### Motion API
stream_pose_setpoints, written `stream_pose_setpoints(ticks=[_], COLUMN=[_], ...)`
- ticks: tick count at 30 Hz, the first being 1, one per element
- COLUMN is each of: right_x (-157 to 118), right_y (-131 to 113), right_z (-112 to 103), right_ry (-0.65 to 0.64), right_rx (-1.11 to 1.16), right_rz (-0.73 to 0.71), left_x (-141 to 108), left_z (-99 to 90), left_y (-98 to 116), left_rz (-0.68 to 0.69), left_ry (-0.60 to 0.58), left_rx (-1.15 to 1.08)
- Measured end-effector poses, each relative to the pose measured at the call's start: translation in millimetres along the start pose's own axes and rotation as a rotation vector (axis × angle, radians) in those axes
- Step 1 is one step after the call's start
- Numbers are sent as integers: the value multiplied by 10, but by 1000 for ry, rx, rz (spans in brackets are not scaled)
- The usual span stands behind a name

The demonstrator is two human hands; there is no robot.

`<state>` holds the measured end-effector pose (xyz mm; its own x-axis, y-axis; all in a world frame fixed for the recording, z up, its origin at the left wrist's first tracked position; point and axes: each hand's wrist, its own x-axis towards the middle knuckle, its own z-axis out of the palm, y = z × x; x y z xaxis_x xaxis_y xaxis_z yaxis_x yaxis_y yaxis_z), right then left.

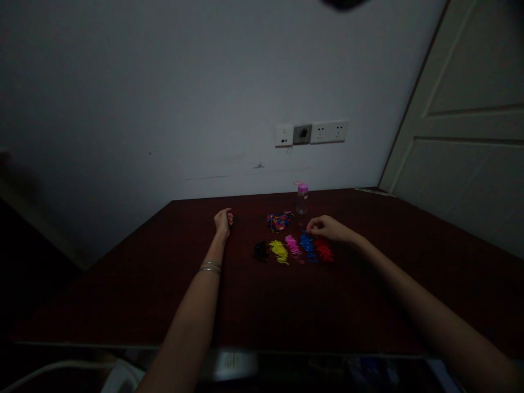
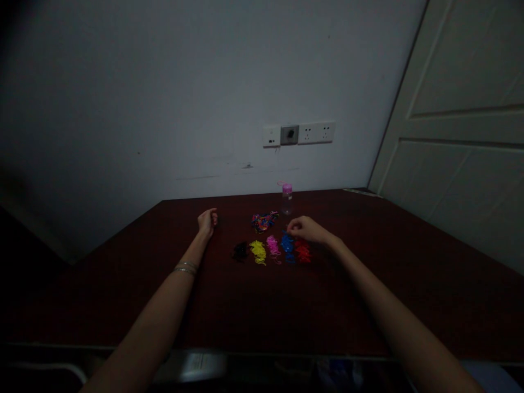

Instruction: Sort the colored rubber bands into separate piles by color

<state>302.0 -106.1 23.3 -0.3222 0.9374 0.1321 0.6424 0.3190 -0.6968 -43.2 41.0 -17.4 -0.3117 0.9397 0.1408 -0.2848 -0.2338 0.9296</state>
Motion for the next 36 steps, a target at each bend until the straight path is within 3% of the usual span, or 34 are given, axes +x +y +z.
stream_pose_setpoints(ticks=[7,12,17,25,30,36], right_x=[2,14,48,158,217,257], right_y=[65,48,118,485,566,609], right_z=[4,-41,-89,-121,-108,-72], right_ry=[-133,-143,4,174,245,321], right_rx=[-73,-68,-27,-72,-115,-157], right_rz=[16,25,81,135,117,111], left_x=[-35,-61,-81,-112,-130,-170], left_z=[-2,6,23,59,89,107], left_y=[15,5,-21,-13,-46,-57], left_rz=[23,58,82,69,74,186], left_ry=[-31,-76,-119,-145,-239,-371], left_rx=[45,128,204,314,396,586])
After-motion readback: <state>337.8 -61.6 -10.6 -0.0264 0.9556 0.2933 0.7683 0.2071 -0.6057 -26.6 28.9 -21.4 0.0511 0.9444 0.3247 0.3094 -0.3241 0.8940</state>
